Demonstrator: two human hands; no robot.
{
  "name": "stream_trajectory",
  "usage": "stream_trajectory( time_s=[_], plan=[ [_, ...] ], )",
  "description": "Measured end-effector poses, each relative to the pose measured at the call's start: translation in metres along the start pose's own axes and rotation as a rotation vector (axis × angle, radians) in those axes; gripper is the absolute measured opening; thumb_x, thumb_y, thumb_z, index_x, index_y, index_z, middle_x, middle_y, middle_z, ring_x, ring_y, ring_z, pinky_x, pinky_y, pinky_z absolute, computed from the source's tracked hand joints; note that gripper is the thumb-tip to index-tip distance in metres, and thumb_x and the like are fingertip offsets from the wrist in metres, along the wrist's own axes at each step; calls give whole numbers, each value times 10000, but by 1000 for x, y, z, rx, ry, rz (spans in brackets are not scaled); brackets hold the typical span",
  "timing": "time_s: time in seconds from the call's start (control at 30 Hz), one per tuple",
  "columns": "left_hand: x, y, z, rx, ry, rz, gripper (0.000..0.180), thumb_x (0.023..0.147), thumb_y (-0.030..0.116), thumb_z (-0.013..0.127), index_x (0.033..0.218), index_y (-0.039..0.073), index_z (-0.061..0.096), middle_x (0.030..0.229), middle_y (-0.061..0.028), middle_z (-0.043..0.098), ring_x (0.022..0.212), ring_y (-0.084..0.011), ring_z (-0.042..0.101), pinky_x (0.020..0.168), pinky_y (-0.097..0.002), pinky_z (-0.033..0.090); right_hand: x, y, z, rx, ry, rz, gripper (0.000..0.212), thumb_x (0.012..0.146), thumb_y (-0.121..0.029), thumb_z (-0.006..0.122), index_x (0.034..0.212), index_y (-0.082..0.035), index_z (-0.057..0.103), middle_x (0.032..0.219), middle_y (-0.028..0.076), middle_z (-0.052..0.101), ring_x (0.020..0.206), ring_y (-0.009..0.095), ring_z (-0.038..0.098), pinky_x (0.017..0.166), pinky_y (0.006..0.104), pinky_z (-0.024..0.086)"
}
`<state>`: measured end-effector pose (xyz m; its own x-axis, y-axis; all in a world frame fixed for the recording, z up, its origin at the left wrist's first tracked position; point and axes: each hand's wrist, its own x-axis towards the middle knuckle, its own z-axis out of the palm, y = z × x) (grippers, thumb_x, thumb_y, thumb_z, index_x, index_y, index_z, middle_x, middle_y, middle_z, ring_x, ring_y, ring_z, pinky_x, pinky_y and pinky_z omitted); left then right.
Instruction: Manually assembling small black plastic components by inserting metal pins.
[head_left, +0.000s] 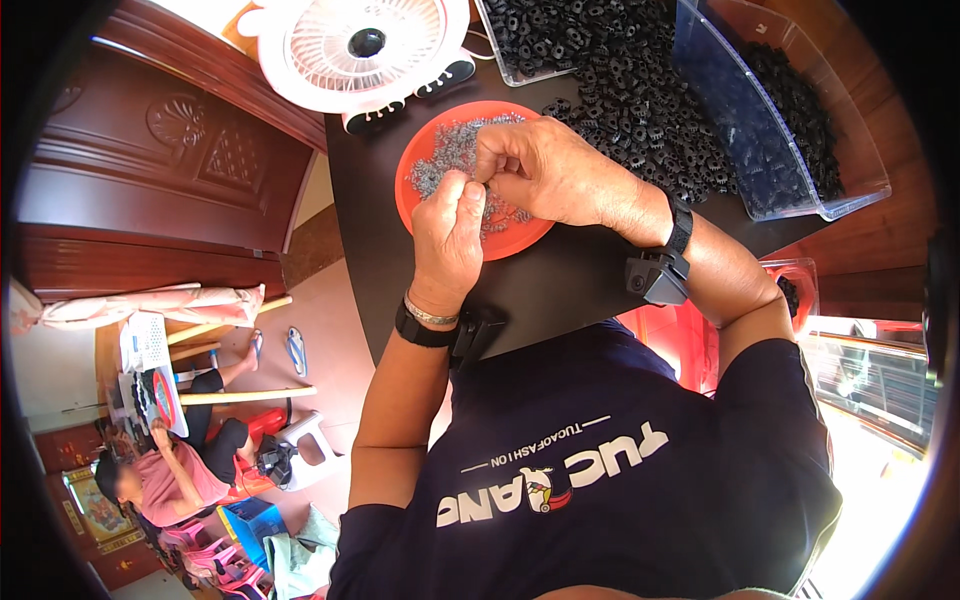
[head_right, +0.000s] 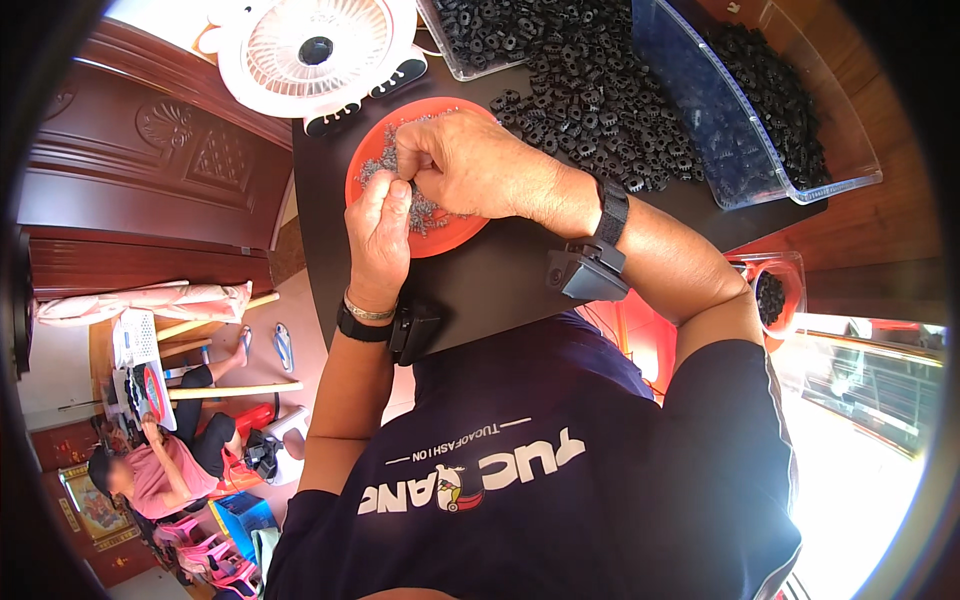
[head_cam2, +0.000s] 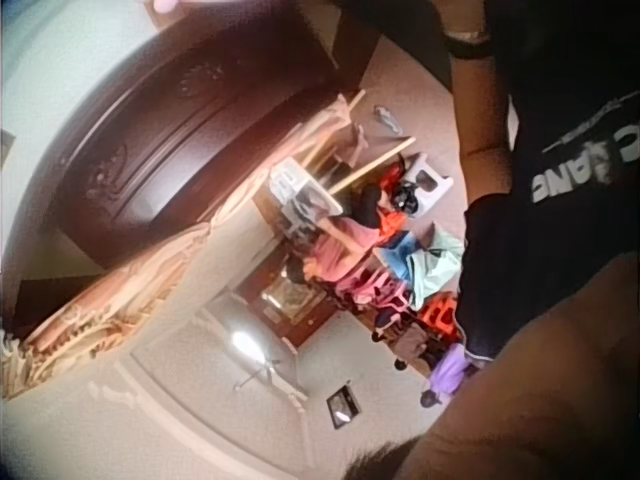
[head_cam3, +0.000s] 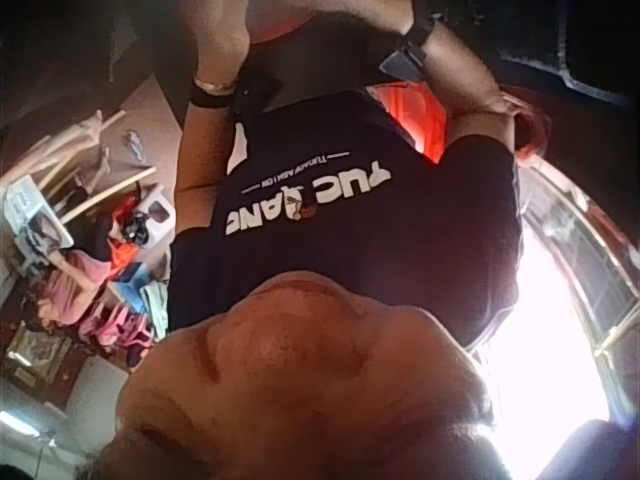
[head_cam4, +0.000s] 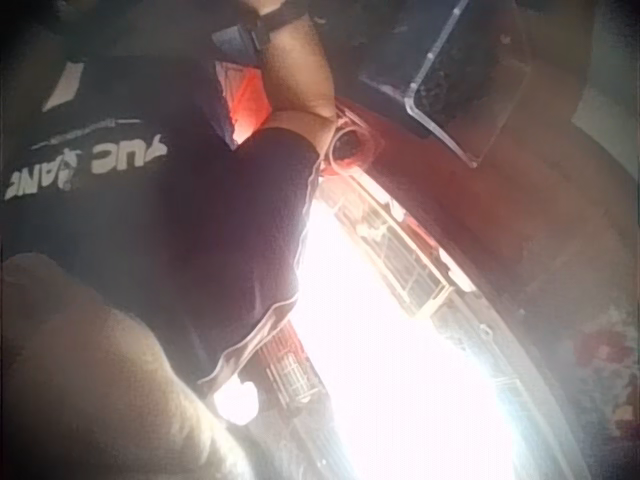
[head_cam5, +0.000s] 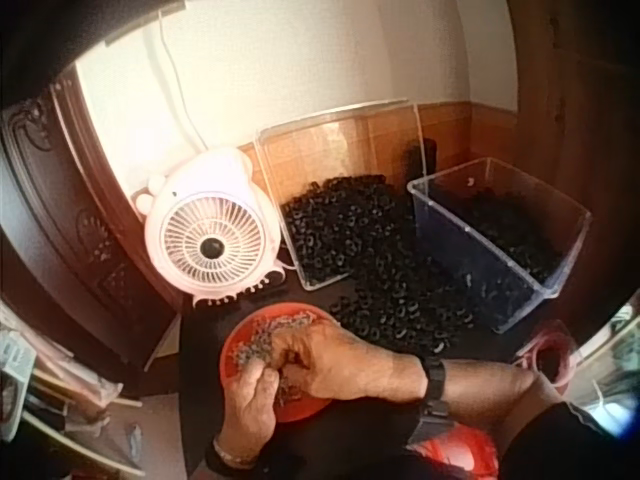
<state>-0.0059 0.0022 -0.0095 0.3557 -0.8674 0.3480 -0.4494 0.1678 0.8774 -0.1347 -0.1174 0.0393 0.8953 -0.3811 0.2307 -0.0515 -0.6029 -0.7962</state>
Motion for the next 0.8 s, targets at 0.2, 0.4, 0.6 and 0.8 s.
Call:
stream_trajectory(
  time_s=[0.2, 0.4, 0.6, 0.8],
  plan=[
    [1, -6, 3, -84, 86, 6, 266, 988, 228, 451, 803, 39, 486, 639, 42, 391, 551, -39, 357, 472, -209, 290, 8, 19, 8, 489, 39, 52, 98, 825, -22, 626, 916, 11, 609, 803, 36, 642, 730, 88, 596, 677, 233, 497],
    [-2, -1, 6, -206, 225, -20, 239, 983, 188, 454, 841, 2, 502, 643, 5, 443, 565, -69, 384, 487, -244, 339, 8, 22, 28, 713, 131, -9, 168, 863, 0, 621, 1030, 14, 618, 872, 28, 637, 798, 80, 603, 752, 239, 521],
    [1, 3, 7, -445, 206, -129, 254, 989, 257, 450, 927, 34, 554, 668, 46, 403, 552, -35, 361, 488, -192, 317, 2, 7, 32, 485, 185, -106, 235, 805, 12, 678, 1026, 12, 597, 909, 65, 643, 817, 113, 630, 759, 263, 530],
    [-1, 9, 7, -513, 162, -179, 238, 980, 234, 461, 1000, 28, 581, 718, 42, 461, 596, -32, 391, 503, -188, 326, 4, 12, 40, 154, 275, -235, 327, 706, 6, 729, 1008, -22, 606, 895, 84, 624, 817, 182, 636, 730, 298, 533]
  ],
)
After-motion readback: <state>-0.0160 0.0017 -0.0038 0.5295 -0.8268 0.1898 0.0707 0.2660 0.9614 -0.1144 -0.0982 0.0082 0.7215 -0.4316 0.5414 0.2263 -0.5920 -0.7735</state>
